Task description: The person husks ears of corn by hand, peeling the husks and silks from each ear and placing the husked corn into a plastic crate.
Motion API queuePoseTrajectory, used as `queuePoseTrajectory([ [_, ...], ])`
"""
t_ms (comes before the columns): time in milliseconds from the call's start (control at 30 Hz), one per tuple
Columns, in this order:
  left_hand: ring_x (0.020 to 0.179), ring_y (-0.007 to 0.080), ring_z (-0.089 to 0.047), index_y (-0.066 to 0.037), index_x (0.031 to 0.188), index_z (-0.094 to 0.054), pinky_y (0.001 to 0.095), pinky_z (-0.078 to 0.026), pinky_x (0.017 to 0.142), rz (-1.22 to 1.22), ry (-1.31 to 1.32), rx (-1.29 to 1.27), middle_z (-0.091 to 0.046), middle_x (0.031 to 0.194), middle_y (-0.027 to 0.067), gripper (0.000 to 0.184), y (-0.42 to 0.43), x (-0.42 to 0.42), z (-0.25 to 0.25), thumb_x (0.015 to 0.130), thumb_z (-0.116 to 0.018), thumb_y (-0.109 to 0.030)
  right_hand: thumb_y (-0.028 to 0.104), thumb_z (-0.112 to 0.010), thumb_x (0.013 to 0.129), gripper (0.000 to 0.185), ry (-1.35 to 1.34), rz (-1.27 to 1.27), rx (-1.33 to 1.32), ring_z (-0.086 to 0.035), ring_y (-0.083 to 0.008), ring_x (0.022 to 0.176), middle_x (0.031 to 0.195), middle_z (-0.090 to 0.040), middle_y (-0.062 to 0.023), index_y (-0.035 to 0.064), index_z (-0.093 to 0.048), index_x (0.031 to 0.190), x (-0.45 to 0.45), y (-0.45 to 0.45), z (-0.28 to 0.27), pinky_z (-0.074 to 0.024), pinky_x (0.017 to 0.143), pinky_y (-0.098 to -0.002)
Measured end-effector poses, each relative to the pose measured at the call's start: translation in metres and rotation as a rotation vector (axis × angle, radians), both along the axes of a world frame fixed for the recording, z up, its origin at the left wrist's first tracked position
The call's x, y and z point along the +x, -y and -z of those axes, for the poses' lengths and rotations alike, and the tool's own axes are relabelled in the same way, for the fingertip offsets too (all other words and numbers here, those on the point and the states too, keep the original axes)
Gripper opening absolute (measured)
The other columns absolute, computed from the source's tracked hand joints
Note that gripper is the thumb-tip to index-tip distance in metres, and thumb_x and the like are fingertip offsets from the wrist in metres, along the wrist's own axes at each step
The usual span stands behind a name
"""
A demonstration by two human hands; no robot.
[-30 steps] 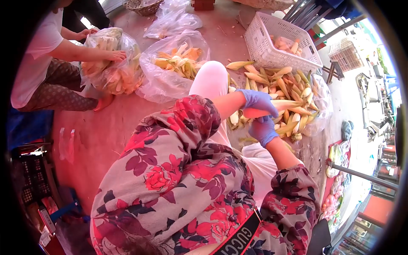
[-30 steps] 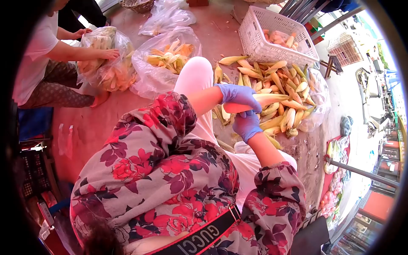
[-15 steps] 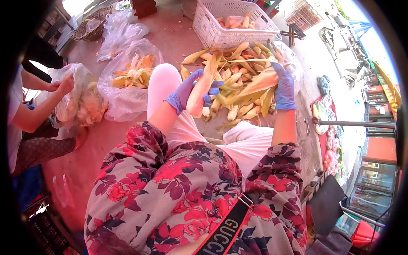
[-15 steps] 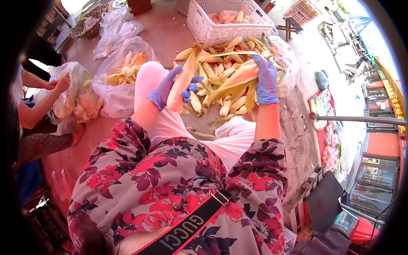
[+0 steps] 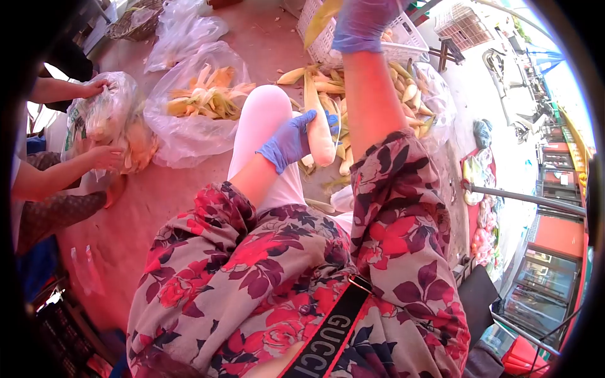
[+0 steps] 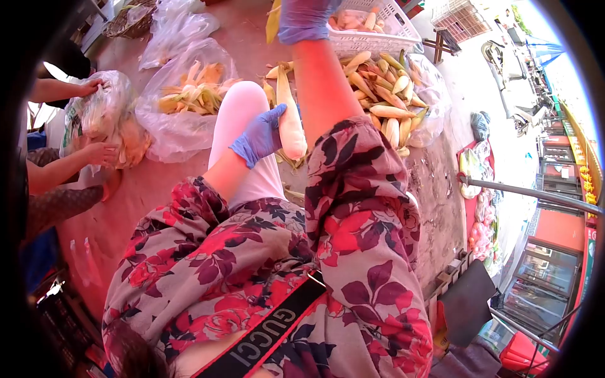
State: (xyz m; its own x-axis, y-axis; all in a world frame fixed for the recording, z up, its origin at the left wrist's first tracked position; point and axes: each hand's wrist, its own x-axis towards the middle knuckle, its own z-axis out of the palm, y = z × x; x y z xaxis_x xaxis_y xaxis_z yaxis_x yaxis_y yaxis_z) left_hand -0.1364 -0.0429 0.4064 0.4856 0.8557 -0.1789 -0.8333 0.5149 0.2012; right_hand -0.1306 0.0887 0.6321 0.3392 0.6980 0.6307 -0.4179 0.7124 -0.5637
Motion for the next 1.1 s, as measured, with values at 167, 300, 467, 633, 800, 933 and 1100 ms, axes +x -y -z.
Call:
queuePoseTrajectory([
  [167,0.104,0.0238,-0.055,-0.003,0.122,-0.044,0.0403,-0.044,0.090,-0.090,-0.213,-0.065,-0.056,0.113,0.0102,0.042,0.006,0.003,-0.003,0.088,-0.054,-0.026,0.029,-0.063,0.077,0.039,1.284,0.042,-0.033,-0.057,-0.0266,0.098,0.101,-0.061,-0.0181,-0.0003,-0.061,0.103,-0.011,-0.009,0.096,-0.0415,0.087,-0.0336],
  [300,0.104,0.0217,-0.055,-0.002,0.122,-0.042,0.0381,-0.044,0.092,-0.193,-0.280,0.071,-0.054,0.116,0.0084,0.047,-0.002,0.008,0.013,0.084,-0.061,-0.023,0.023,-0.061,0.080,0.034,1.115,0.072,-0.200,-0.059,-0.0234,0.089,0.096,-0.063,-0.0151,-0.0026,-0.060,0.103,0.066,0.005,0.104,-0.0449,0.081,-0.0321],
  [467,0.101,0.0159,-0.050,-0.002,0.117,-0.044,0.0300,-0.040,0.089,-0.328,-0.732,0.289,-0.054,0.107,0.0080,0.051,0.000,0.018,0.007,0.078,-0.069,-0.024,0.020,-0.052,0.090,0.035,1.077,-0.457,-0.860,-0.057,-0.0156,0.093,0.105,-0.059,-0.0088,-0.0041,-0.053,0.116,0.133,0.053,0.120,-0.0443,0.084,-0.0273],
  [633,0.100,0.0192,-0.052,-0.005,0.115,-0.046,0.0308,-0.040,0.090,-0.318,-1.106,0.508,-0.055,0.105,0.0110,0.051,0.013,0.021,-0.011,0.074,-0.069,-0.022,0.015,-0.051,0.090,0.033,0.849,-0.521,-0.800,-0.054,-0.0147,0.099,0.112,-0.057,-0.0085,-0.0028,-0.052,0.118,0.154,0.082,0.144,-0.0408,0.089,-0.0280],
  [800,0.099,0.0294,-0.054,-0.006,0.110,-0.052,0.0363,-0.042,0.086,-0.497,-1.349,0.667,-0.056,0.105,0.0144,0.041,0.025,0.016,-0.039,0.074,-0.067,-0.020,0.010,-0.049,0.091,0.032,0.940,-0.415,-0.728,-0.053,-0.0108,0.095,0.113,-0.057,-0.0062,-0.0045,-0.050,0.120,0.152,0.111,0.148,-0.0422,0.083,-0.0229],
  [933,0.088,0.0300,-0.056,-0.003,0.099,-0.057,0.0363,-0.044,0.079,-0.519,-1.446,0.670,-0.059,0.091,0.0142,0.031,0.026,0.017,-0.054,0.073,-0.066,-0.017,0.008,-0.050,0.090,0.029,0.995,-0.328,-0.622,-0.052,-0.0079,0.088,0.106,-0.058,-0.0044,-0.0058,-0.051,0.116,0.158,0.120,0.151,-0.0427,0.074,-0.0200],
  [1100,0.081,0.0294,-0.059,-0.002,0.095,-0.058,0.0343,-0.047,0.073,-0.633,-1.383,0.614,-0.060,0.086,0.0157,0.026,0.034,0.028,-0.056,0.075,-0.065,-0.017,0.006,-0.053,0.088,0.017,0.816,-0.386,-0.726,-0.052,-0.0081,0.078,0.089,-0.058,-0.0031,-0.0050,-0.057,0.100,0.178,0.124,0.153,-0.0435,0.069,-0.0209],
])
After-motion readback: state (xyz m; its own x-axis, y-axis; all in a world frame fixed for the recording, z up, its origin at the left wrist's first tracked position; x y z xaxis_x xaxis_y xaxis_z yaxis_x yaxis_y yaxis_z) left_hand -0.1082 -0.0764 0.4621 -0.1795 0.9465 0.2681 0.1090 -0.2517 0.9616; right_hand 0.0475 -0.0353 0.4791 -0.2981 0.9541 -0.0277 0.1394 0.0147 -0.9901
